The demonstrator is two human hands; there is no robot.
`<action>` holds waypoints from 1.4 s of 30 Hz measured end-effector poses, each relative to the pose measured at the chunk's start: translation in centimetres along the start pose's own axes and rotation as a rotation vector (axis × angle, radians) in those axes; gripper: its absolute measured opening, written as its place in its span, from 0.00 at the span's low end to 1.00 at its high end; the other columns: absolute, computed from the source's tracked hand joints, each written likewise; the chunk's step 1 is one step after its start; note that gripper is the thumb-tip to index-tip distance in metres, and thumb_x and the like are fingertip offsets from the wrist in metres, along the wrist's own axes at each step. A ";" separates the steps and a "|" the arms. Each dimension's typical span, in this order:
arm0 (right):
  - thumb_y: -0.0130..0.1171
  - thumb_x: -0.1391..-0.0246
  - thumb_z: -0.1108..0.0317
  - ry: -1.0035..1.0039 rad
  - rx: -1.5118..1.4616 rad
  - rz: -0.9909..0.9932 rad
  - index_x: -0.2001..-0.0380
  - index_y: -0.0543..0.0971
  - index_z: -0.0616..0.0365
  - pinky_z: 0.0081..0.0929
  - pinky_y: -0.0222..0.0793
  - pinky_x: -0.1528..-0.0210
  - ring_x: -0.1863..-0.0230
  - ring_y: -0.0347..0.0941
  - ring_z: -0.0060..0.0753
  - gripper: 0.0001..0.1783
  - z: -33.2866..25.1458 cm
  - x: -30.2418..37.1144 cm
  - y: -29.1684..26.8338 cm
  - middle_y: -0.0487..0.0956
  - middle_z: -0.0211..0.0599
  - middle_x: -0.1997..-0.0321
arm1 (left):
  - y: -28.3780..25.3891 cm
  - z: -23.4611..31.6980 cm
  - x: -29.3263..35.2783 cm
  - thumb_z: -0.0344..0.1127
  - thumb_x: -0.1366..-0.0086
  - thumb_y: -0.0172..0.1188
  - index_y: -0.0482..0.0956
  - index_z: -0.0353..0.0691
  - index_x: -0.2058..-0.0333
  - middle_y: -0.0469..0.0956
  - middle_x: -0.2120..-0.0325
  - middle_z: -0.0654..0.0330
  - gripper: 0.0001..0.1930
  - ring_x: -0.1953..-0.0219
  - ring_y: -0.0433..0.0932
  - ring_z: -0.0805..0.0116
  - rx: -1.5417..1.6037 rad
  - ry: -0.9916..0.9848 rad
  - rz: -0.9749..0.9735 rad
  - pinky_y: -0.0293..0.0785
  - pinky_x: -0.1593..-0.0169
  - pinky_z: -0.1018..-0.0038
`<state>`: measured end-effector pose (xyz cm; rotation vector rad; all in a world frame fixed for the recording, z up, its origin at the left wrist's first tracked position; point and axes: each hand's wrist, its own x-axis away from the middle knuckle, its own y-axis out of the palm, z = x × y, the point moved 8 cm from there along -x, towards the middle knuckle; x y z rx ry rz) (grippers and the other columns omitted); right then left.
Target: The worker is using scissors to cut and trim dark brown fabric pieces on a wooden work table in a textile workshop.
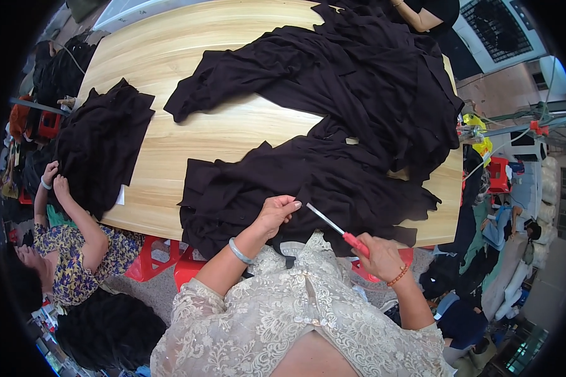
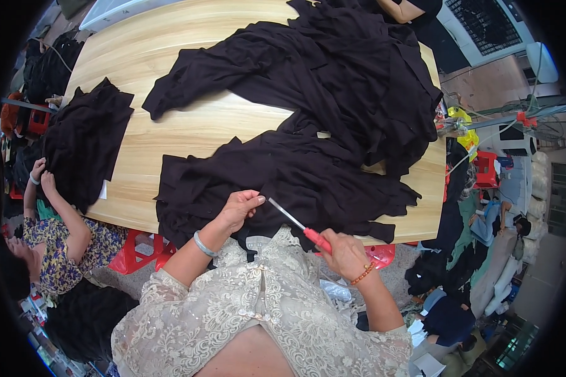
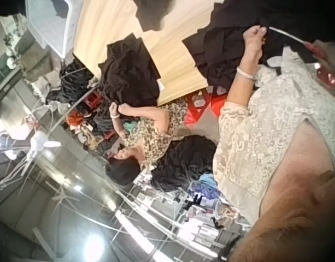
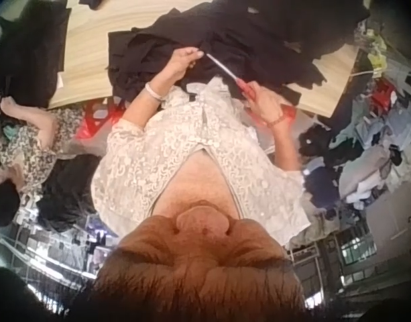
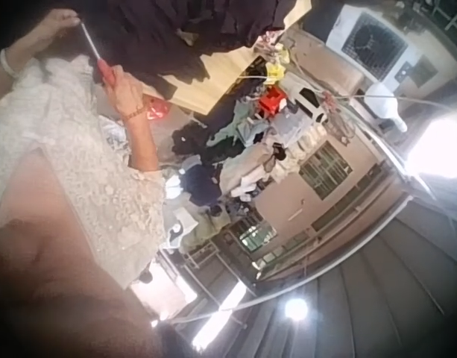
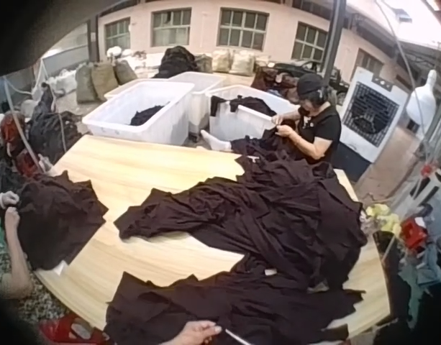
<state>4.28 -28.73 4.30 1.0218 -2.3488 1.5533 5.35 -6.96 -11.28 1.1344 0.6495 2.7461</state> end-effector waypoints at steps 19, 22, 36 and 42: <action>0.59 0.46 0.57 -0.019 -0.008 -0.060 0.59 0.73 0.54 0.44 0.70 0.66 0.69 0.76 0.52 0.16 -2.3 -1.3 0.2 0.78 0.48 0.74 | -3.0 4.8 1.3 0.39 0.33 0.57 0.79 0.39 0.58 0.80 0.65 0.66 0.11 0.63 0.76 0.78 0.325 0.149 0.074 0.71 0.56 0.79; 0.59 0.46 0.59 0.016 -0.048 -0.024 0.58 0.72 0.53 0.42 0.70 0.63 0.66 0.75 0.49 0.15 -2.1 -1.9 -0.2 0.77 0.45 0.70 | -2.8 5.3 2.9 0.41 0.32 0.55 0.74 0.40 0.49 0.79 0.61 0.65 0.16 0.60 0.77 0.77 0.331 0.082 0.067 0.72 0.55 0.77; 0.57 0.47 0.55 -0.086 0.072 -0.263 0.64 0.76 0.53 0.47 0.71 0.68 0.73 0.77 0.53 0.14 -4.2 -1.8 2.3 0.78 0.49 0.78 | -6.3 -1.3 2.9 0.28 0.44 0.67 0.77 0.45 0.70 0.69 0.83 0.77 0.07 0.85 0.60 0.88 0.178 0.079 0.379 0.51 0.82 0.85; 0.61 0.50 0.59 -0.078 -0.018 -0.060 0.60 0.75 0.53 0.41 0.72 0.62 0.64 0.76 0.48 0.16 -5.0 -2.3 1.1 0.79 0.44 0.68 | -4.3 5.2 6.9 0.34 0.43 0.64 0.77 0.38 0.54 0.78 0.66 0.60 0.17 0.61 0.76 0.67 -0.848 0.773 0.352 0.70 0.58 0.73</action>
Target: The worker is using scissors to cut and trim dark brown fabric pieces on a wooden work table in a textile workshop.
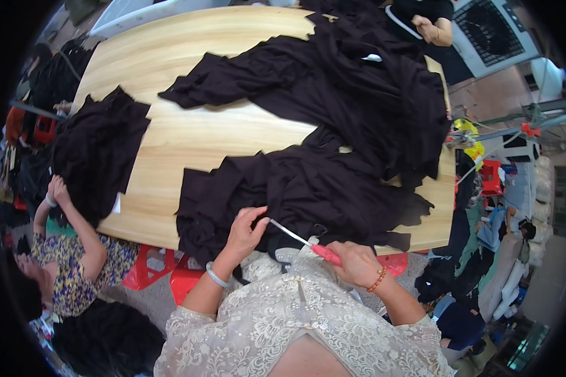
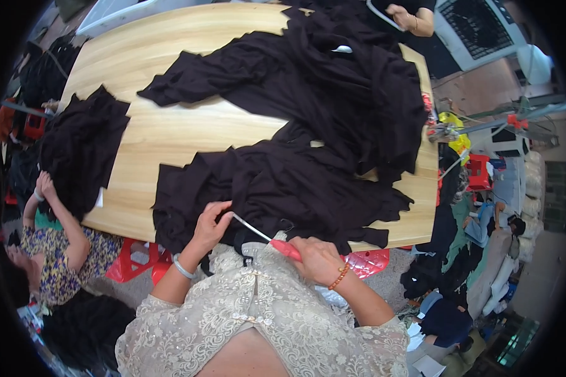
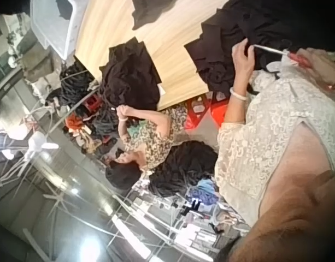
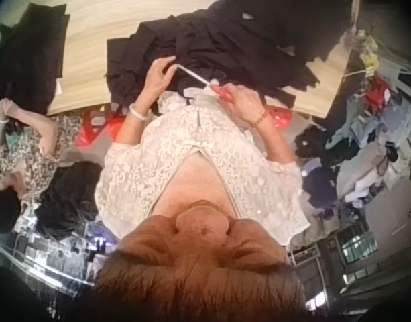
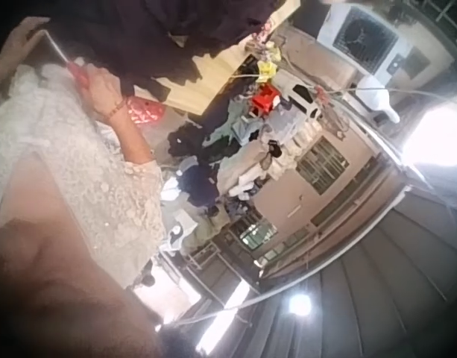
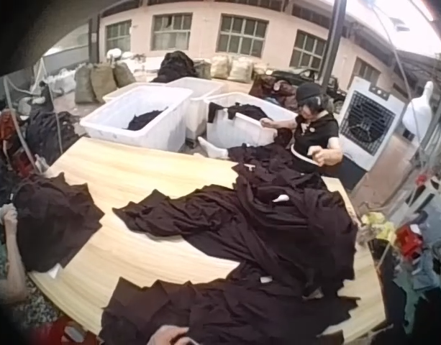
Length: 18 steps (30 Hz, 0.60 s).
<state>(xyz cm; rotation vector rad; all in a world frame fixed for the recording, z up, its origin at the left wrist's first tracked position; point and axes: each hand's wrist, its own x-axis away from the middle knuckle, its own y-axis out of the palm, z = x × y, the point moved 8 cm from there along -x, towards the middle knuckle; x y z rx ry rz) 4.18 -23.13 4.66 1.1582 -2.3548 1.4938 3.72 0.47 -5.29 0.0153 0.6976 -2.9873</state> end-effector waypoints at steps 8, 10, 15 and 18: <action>0.59 0.48 0.63 0.010 0.020 0.000 0.61 0.74 0.54 0.41 0.69 0.65 0.68 0.74 0.48 0.12 1.4 -0.7 -0.4 0.76 0.44 0.73 | -3.9 -0.3 1.5 0.34 0.53 0.70 0.78 0.42 0.63 0.74 0.70 0.62 0.17 0.61 0.71 0.61 -0.410 -0.010 -0.308 0.61 0.54 0.66; 0.59 0.48 0.63 0.000 0.021 -0.013 0.61 0.74 0.53 0.41 0.69 0.65 0.67 0.74 0.48 0.12 1.3 -0.9 -0.1 0.76 0.44 0.73 | -4.2 -1.0 1.7 0.34 0.53 0.70 0.79 0.42 0.64 0.74 0.71 0.62 0.16 0.62 0.71 0.62 -0.414 -0.021 -0.252 0.61 0.54 0.67; 0.60 0.50 0.64 -0.036 0.026 -0.032 0.60 0.75 0.53 0.41 0.70 0.64 0.67 0.75 0.47 0.13 0.3 -1.1 0.2 0.76 0.43 0.74 | -2.9 -1.0 2.0 0.36 0.53 0.71 0.80 0.40 0.67 0.77 0.70 0.62 0.14 0.62 0.72 0.64 -0.304 -0.104 -0.217 0.59 0.54 0.68; 0.59 0.51 0.65 -0.056 0.069 -0.090 0.60 0.75 0.54 0.41 0.72 0.62 0.64 0.76 0.46 0.13 -0.4 -1.2 0.8 0.79 0.44 0.69 | -2.7 -0.4 2.0 0.36 0.52 0.70 0.82 0.39 0.68 0.78 0.73 0.63 0.13 0.61 0.72 0.65 -0.257 -0.135 -0.182 0.55 0.52 0.67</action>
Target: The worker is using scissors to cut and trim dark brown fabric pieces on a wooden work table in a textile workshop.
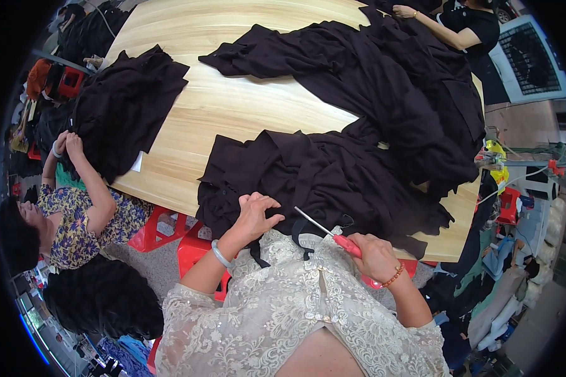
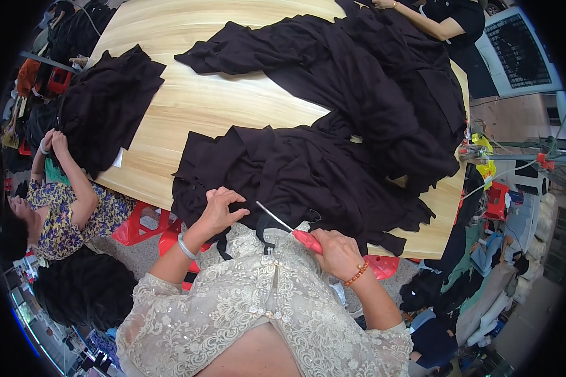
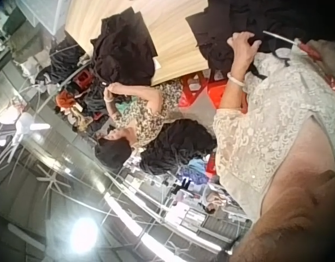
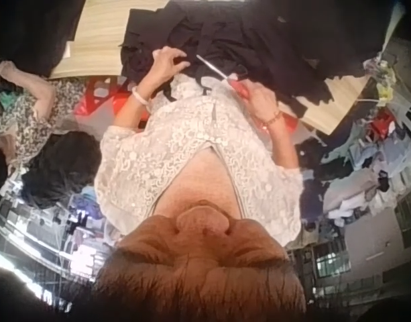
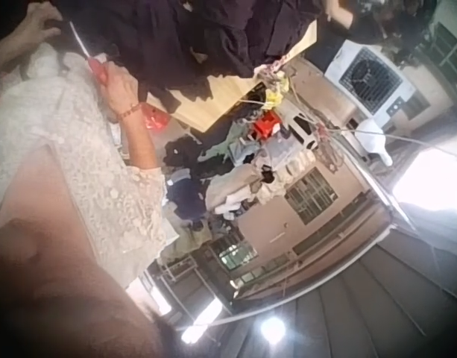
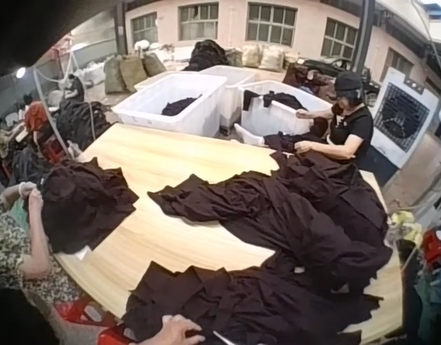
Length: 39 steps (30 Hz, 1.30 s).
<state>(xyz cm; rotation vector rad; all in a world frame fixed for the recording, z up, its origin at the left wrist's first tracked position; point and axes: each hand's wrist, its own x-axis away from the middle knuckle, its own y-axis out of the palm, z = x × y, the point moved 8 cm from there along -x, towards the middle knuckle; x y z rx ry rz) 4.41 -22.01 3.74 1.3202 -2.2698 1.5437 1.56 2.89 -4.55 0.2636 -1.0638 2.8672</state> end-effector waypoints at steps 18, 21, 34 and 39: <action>0.60 0.50 0.60 -0.037 -0.015 -0.195 0.58 0.75 0.57 0.41 0.73 0.64 0.68 0.77 0.53 0.18 -1.7 -1.9 -0.3 0.79 0.51 0.71 | -0.4 0.4 -0.6 0.32 0.54 0.69 0.79 0.33 0.74 0.77 0.77 0.59 0.11 0.67 0.74 0.62 0.330 0.026 0.043 0.63 0.54 0.70; 0.58 0.47 0.65 -0.138 -0.384 0.105 0.46 0.70 0.54 0.42 0.73 0.59 0.62 0.78 0.54 0.24 -2.5 -3.9 -1.8 0.80 0.48 0.62 | -0.9 3.4 -1.6 0.34 0.51 0.68 0.80 0.34 0.73 0.78 0.76 0.59 0.10 0.71 0.75 0.63 0.332 0.105 0.029 0.64 0.56 0.73; 0.58 0.45 0.64 -0.080 -0.676 0.111 0.61 0.75 0.59 0.31 0.71 0.63 0.70 0.79 0.39 0.12 -0.9 -10.6 -1.0 0.80 0.38 0.75 | -0.6 0.7 -1.4 0.31 0.43 0.65 0.80 0.31 0.67 0.79 0.75 0.67 0.09 0.72 0.72 0.82 0.720 -0.187 -0.188 0.71 0.66 0.80; 0.59 0.45 0.64 -0.067 -0.635 0.112 0.59 0.74 0.58 0.32 0.71 0.62 0.68 0.79 0.41 0.13 -0.6 -10.7 -1.4 0.80 0.39 0.74 | -1.0 1.5 -1.6 0.29 0.41 0.65 0.81 0.32 0.67 0.78 0.74 0.70 0.06 0.70 0.71 0.84 0.985 -0.293 -0.138 0.69 0.64 0.85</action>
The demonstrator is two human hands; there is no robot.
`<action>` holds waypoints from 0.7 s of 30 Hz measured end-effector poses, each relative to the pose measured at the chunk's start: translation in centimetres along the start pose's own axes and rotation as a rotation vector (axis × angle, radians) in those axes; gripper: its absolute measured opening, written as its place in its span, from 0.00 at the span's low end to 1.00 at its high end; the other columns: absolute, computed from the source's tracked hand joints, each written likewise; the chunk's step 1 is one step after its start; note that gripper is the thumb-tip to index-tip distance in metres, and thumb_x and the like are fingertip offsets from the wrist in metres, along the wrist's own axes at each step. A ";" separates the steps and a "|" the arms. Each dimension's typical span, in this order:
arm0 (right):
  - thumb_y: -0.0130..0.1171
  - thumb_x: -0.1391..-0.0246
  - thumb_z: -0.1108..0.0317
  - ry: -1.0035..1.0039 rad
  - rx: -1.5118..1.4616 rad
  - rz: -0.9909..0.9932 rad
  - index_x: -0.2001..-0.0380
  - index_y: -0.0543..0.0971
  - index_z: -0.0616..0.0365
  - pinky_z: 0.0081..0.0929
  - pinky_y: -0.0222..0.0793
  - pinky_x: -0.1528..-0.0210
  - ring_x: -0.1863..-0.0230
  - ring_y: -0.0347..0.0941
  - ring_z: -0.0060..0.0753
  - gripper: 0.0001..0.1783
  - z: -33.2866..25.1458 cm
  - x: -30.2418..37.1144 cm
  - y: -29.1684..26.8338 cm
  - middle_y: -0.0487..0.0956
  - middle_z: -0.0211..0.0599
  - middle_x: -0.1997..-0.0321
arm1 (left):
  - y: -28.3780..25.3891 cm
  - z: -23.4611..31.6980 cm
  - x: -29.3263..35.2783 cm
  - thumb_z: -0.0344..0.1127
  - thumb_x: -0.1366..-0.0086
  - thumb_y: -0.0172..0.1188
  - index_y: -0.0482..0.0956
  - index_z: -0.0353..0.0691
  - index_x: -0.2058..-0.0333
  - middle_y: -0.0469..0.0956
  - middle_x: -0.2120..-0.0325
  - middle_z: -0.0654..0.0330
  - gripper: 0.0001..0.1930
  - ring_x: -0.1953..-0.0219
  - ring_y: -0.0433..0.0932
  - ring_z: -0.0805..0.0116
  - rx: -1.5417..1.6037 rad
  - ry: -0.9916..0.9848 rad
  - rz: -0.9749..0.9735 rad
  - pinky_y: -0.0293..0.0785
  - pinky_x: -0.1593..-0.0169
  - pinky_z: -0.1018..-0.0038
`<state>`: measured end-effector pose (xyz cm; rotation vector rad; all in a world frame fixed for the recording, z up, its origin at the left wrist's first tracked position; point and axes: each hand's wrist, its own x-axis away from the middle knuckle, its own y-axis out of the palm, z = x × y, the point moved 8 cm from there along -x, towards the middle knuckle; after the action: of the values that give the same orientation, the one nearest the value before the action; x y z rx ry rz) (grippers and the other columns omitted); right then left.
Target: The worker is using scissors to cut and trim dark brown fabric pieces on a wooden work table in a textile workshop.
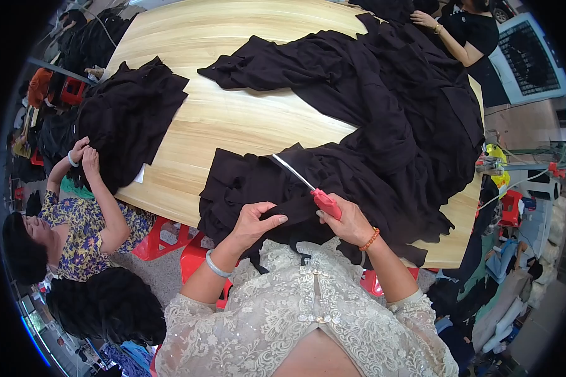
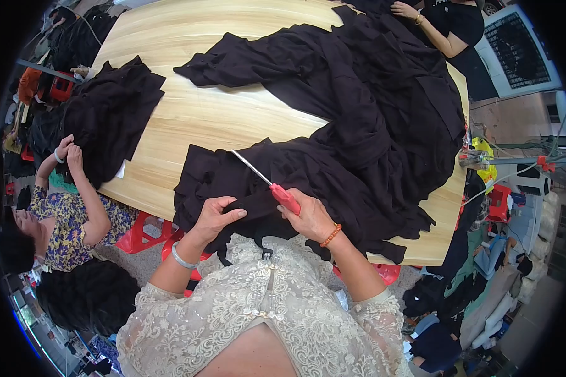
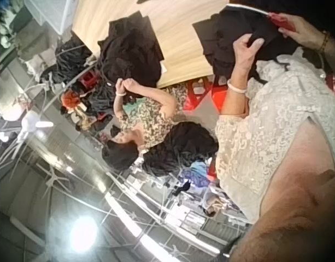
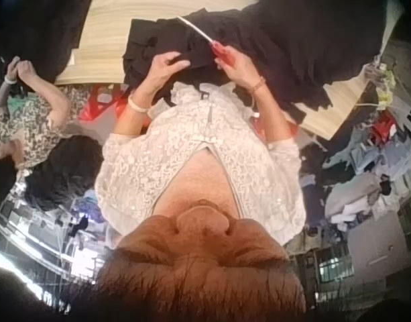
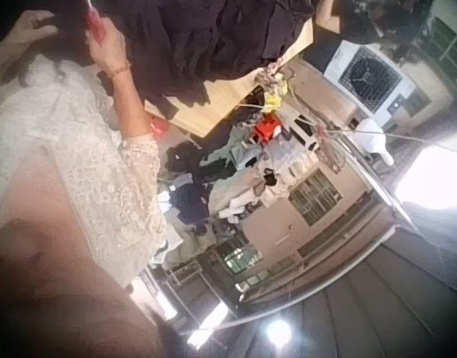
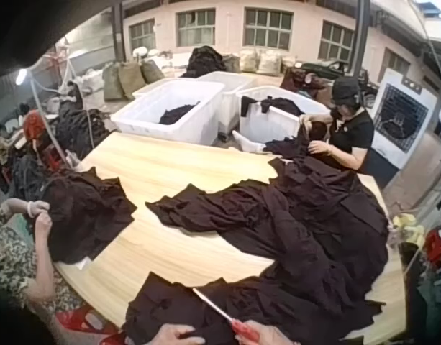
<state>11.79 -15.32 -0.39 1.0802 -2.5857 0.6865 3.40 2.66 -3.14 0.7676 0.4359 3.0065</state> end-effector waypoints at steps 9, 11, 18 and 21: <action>0.60 0.47 0.63 -0.017 0.292 0.049 0.53 0.73 0.51 0.39 0.71 0.58 0.60 0.76 0.50 0.18 -1.6 3.6 -3.4 0.80 0.45 0.64 | -0.5 1.4 -0.2 0.26 0.43 0.63 0.81 0.30 0.68 0.77 0.73 0.69 0.05 0.69 0.71 0.82 -0.028 0.125 0.041 0.67 0.63 0.82; 0.60 0.47 0.64 -0.004 0.330 0.039 0.53 0.74 0.53 0.37 0.71 0.58 0.60 0.76 0.51 0.17 -1.3 4.6 -3.9 0.79 0.45 0.64 | -0.6 0.9 -0.1 0.25 0.44 0.63 0.81 0.30 0.67 0.76 0.74 0.68 0.06 0.70 0.71 0.81 -0.066 0.065 0.019 0.66 0.64 0.82; 0.61 0.49 0.62 0.012 0.545 -0.175 0.58 0.76 0.51 0.40 0.71 0.64 0.65 0.76 0.49 0.14 -1.9 8.2 -3.4 0.79 0.43 0.68 | -0.4 2.3 0.0 0.24 0.47 0.62 0.82 0.35 0.69 0.77 0.75 0.62 0.06 0.70 0.73 0.72 -0.359 0.278 0.085 0.66 0.61 0.76; 0.60 0.48 0.58 0.008 0.612 -0.201 0.59 0.77 0.51 0.40 0.71 0.66 0.69 0.77 0.48 0.15 -2.3 9.0 -3.1 0.79 0.42 0.73 | 0.5 4.7 0.2 0.25 0.50 0.62 0.82 0.39 0.71 0.76 0.76 0.62 0.06 0.69 0.73 0.66 -0.754 0.484 0.178 0.62 0.56 0.70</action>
<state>7.94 -21.49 6.19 1.4661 -2.2572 1.4746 5.50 3.46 1.04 0.0191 -0.7787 3.0893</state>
